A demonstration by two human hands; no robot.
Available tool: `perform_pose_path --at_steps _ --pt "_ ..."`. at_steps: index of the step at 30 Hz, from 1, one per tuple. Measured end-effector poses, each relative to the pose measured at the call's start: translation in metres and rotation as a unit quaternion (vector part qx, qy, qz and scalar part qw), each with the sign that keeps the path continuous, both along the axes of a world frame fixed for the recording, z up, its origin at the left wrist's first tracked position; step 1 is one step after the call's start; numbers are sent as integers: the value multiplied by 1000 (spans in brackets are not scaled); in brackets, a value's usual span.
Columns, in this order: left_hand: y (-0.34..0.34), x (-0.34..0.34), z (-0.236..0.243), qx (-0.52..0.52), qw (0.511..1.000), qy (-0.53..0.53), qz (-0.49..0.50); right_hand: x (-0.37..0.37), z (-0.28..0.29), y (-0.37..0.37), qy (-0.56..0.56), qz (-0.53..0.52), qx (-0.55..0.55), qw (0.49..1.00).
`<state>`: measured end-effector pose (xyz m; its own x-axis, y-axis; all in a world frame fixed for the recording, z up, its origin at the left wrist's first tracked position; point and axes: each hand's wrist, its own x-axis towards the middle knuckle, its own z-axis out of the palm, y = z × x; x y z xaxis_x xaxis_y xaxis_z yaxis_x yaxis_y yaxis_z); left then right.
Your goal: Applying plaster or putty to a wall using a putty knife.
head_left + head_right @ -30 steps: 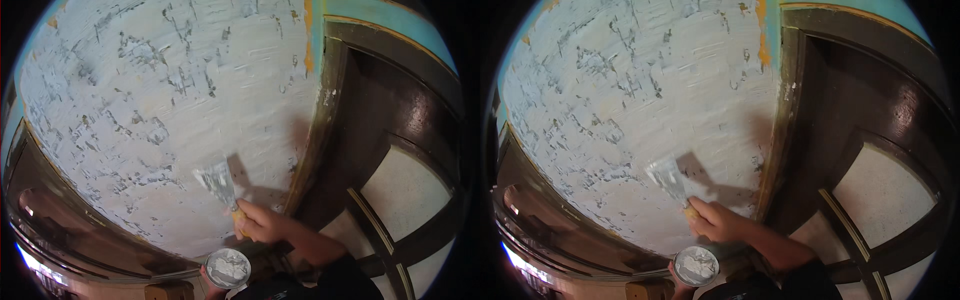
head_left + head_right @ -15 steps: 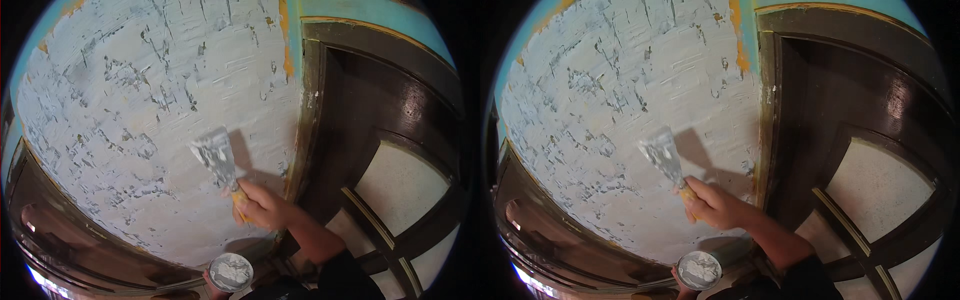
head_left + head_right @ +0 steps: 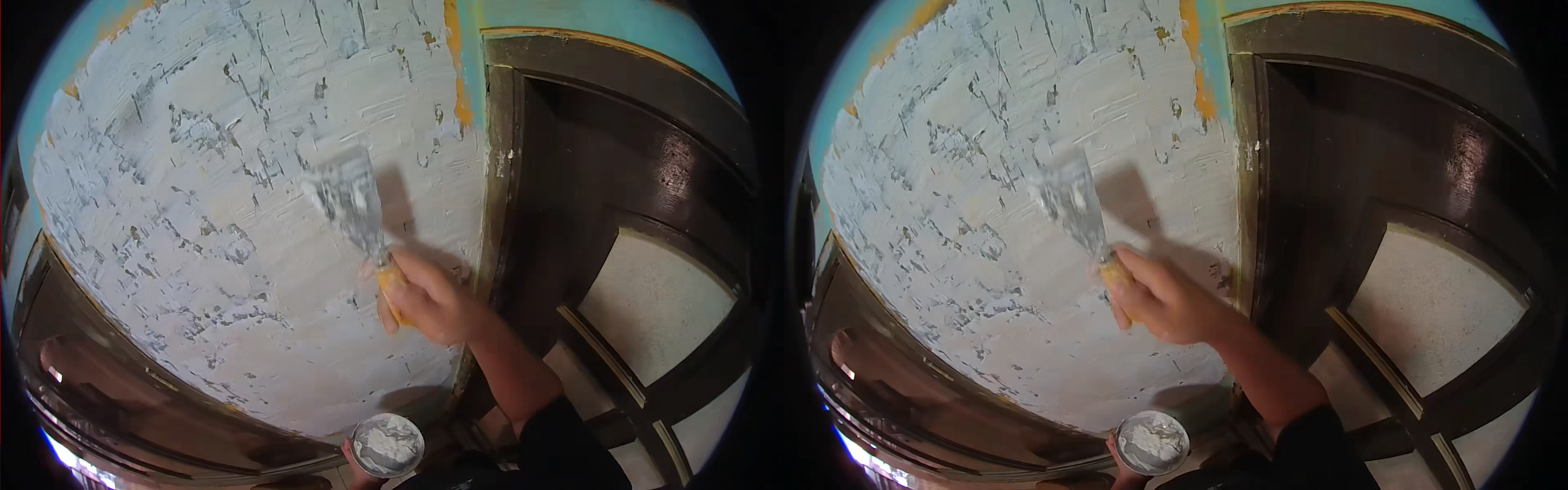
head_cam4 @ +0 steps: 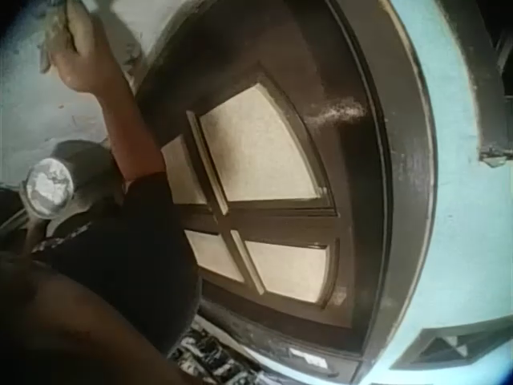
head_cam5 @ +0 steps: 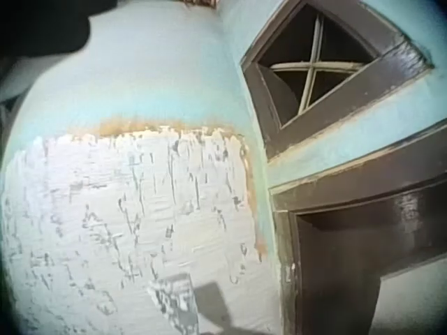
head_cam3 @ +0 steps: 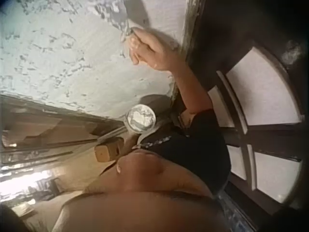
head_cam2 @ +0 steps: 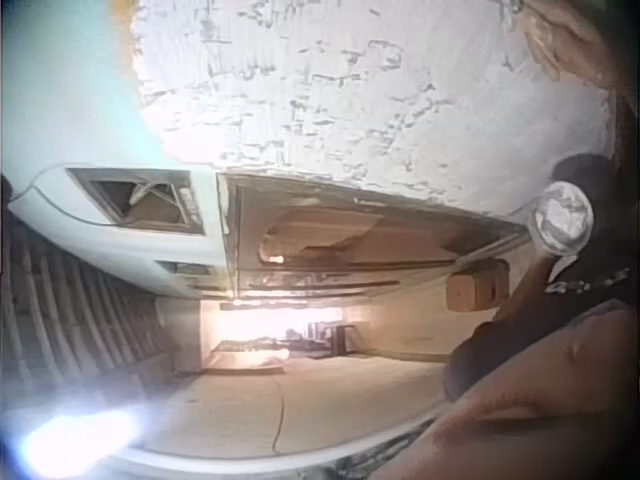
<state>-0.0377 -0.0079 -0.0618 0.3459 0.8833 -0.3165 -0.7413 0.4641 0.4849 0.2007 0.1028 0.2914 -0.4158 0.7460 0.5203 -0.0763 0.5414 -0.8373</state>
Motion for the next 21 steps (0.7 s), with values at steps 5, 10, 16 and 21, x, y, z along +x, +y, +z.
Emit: perform_pose_path --at_steps 5,10,16,21 --pt "6 2 -5 4 1000 -12 14 11 -55 28 13 -46 -55 997" --pt "29 1 -10 28 999 22 8 34 -162 -28 40 6 -319 947" --pt "4 6 15 22 998 63 -4 32 3 9 59 -11 -56 997" --pt "9 14 3 26 1000 8 -7 53 -200 11 38 -81 -89 992"
